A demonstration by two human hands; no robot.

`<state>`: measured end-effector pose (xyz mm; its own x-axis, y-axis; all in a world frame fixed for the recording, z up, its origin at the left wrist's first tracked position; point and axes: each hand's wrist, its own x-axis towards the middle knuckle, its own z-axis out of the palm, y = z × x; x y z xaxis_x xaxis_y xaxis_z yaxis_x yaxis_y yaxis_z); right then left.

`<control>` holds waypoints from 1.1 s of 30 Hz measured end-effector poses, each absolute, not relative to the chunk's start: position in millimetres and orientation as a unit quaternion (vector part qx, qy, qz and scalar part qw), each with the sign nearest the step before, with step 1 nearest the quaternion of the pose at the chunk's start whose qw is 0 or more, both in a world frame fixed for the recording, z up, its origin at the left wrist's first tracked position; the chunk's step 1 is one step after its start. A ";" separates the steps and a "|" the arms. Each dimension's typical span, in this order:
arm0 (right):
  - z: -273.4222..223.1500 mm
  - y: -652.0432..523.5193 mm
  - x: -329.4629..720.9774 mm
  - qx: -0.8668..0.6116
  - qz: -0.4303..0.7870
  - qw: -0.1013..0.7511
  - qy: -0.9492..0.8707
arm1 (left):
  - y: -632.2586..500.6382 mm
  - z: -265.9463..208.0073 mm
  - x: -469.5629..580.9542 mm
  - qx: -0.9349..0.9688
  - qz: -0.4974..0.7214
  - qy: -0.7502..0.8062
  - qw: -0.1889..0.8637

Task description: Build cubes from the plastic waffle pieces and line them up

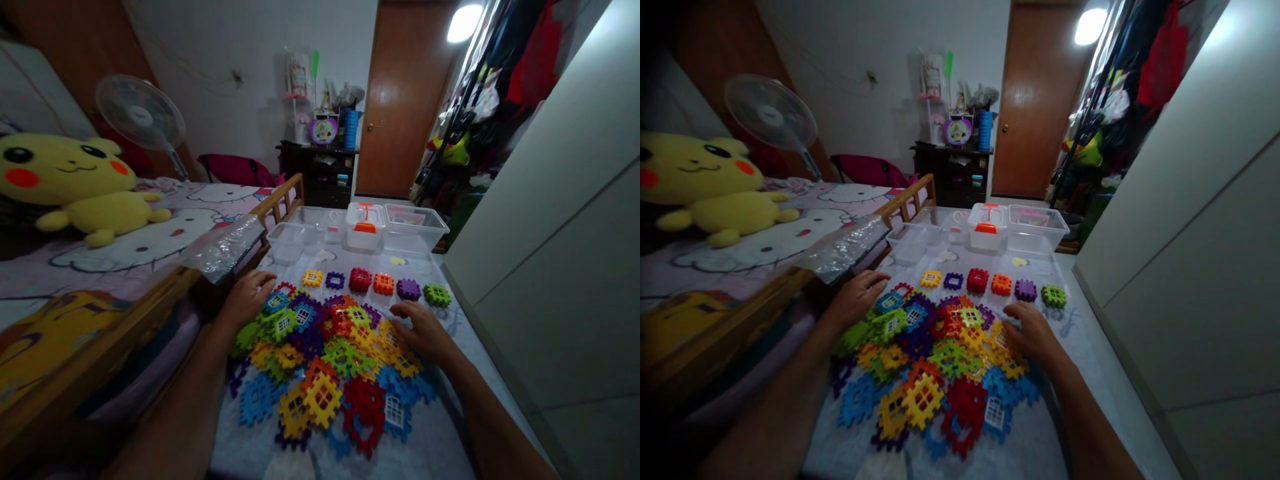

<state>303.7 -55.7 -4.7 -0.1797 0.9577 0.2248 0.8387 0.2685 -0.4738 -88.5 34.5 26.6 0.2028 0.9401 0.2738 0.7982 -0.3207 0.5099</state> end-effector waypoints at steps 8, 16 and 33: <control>-5.6 -56.7 300.0 -0.581 0.140 0.225 -0.770 | 6.9 44.4 -79.2 0.810 0.223 0.521 0.153; -14.9 -52.7 308.0 -0.580 0.187 0.248 -0.753 | -16.5 45.5 -104.0 0.810 0.178 0.513 0.222; -18.0 -50.7 312.2 -0.588 0.219 0.252 -0.737 | -19.4 40.0 -85.7 0.699 0.333 0.597 0.208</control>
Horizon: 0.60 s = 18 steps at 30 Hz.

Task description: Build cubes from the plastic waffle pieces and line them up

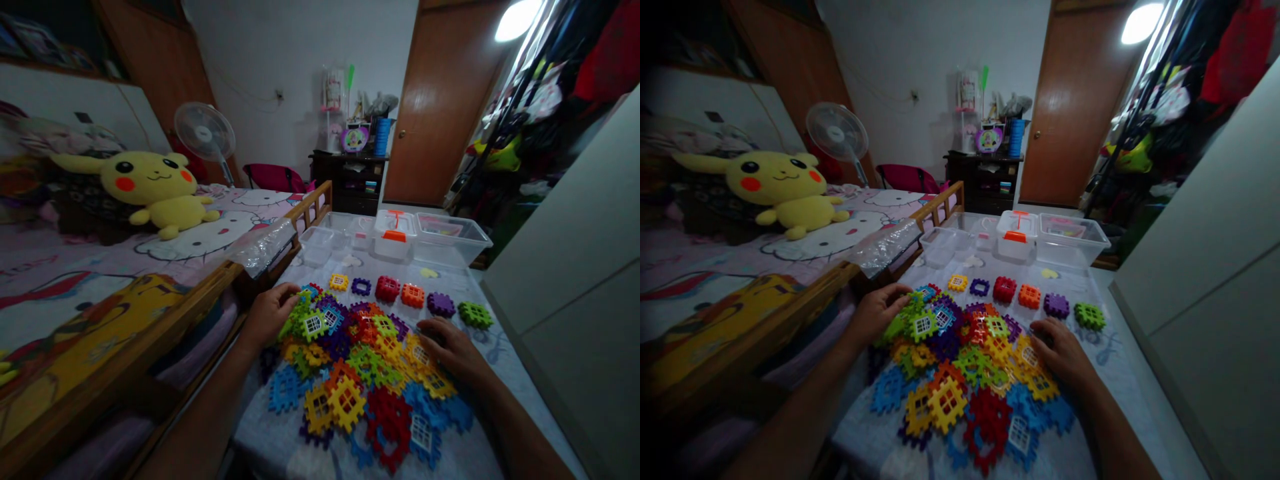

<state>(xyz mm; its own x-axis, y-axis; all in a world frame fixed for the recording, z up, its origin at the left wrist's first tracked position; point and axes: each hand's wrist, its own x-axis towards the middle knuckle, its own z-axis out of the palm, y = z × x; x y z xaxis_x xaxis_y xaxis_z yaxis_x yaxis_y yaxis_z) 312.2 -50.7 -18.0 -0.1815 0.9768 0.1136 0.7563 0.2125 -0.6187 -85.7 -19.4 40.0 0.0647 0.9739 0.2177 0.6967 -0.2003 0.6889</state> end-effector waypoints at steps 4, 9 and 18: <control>-20.4 -50.1 314.2 -0.586 0.222 0.255 -0.736 | -16.4 34.8 -86.0 0.654 0.392 0.606 0.227; -23.3 -50.1 315.5 -0.586 0.220 0.266 -0.733 | -13.0 30.7 -86.3 0.618 0.440 0.598 0.258; -22.8 -50.1 314.7 -0.590 0.236 0.267 -0.724 | -27.2 32.7 -71.6 0.616 0.456 0.584 0.269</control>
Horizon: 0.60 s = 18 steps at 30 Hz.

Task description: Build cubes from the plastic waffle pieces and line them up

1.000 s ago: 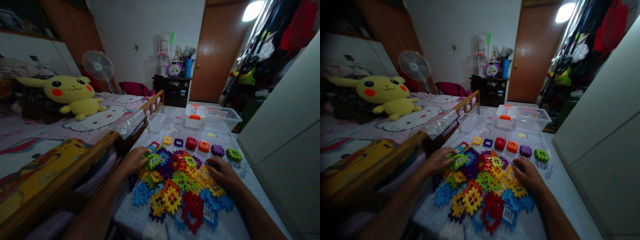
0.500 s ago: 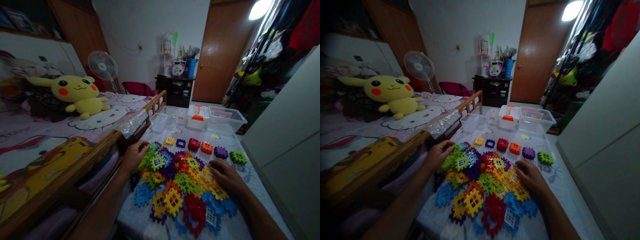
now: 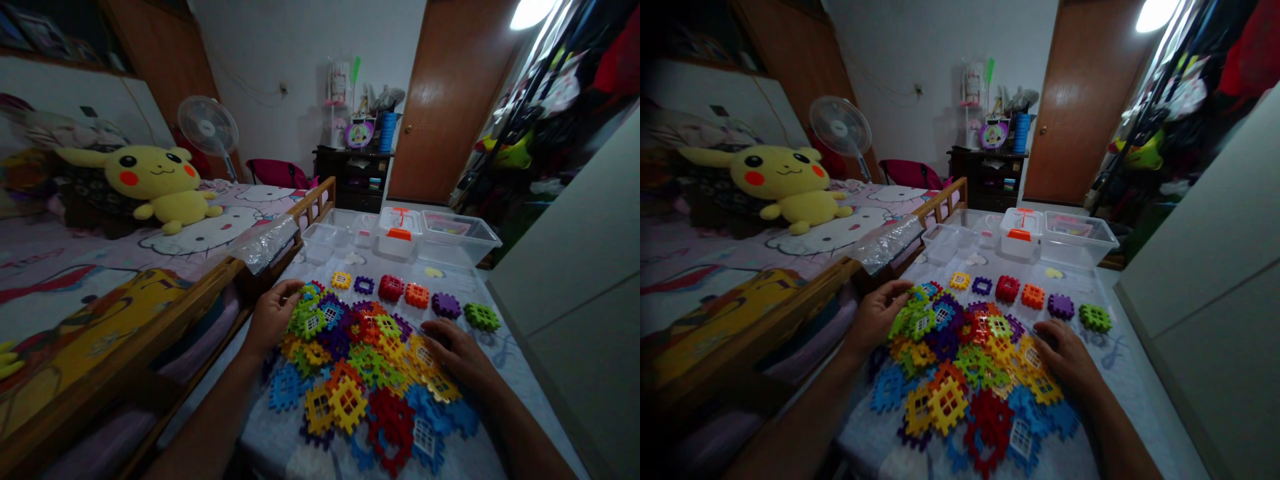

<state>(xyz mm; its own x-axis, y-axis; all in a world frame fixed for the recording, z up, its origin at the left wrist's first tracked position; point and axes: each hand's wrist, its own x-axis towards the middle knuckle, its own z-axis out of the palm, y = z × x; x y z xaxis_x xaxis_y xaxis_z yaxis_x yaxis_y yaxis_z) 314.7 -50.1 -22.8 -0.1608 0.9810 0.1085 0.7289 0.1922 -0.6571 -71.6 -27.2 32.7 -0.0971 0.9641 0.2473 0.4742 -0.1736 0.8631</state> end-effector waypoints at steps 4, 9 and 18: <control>-23.7 -49.6 315.2 -0.586 0.236 0.272 -0.726 | -42.9 31.3 -62.7 0.659 0.434 0.582 0.195; -23.4 -49.6 315.2 -0.587 0.233 0.270 -0.727 | -61.2 27.3 -62.2 0.748 0.329 0.525 0.237; -21.1 -49.6 314.5 -0.589 0.226 0.259 -0.732 | -46.8 18.1 -80.9 0.759 0.266 0.551 0.222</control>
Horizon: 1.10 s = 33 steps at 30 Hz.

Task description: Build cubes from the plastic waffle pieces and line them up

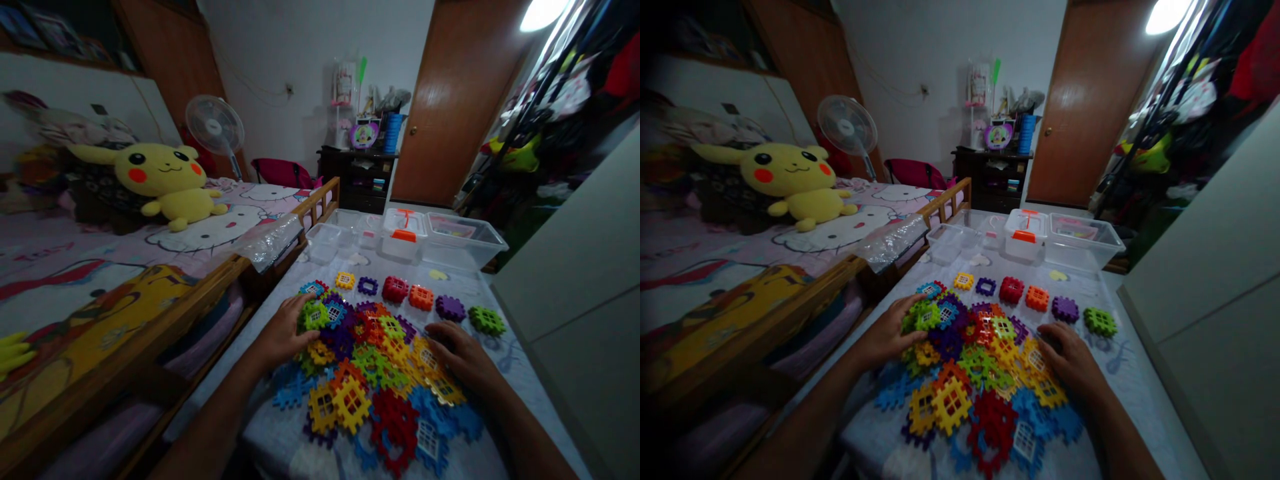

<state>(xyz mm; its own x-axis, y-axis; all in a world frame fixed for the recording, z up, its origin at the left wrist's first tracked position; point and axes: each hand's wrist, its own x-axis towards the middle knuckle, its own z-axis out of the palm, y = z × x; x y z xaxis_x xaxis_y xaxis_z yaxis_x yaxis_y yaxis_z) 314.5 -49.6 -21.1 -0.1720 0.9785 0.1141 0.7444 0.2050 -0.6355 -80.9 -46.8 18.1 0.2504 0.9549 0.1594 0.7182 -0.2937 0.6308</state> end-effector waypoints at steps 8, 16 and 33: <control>-20.5 -50.2 314.8 -0.581 0.233 0.259 -0.736 | -23.7 18.9 -83.6 0.783 0.193 0.535 0.253; -20.3 -51.6 314.9 -0.591 0.187 0.278 -0.734 | -28.6 47.9 -68.1 0.798 0.166 0.541 0.208; 0.3 -78.8 248.8 -0.422 0.164 0.284 -0.845 | -66.2 36.0 35.8 0.895 0.162 0.371 0.189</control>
<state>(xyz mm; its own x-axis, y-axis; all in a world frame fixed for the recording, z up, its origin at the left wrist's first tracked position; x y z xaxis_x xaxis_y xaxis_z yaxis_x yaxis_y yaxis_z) 248.8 -78.8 0.3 -0.4836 0.8061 0.3410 0.6196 0.5905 -0.5171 35.8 -66.2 36.0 0.6729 0.7246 0.1489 0.6024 -0.6536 0.4582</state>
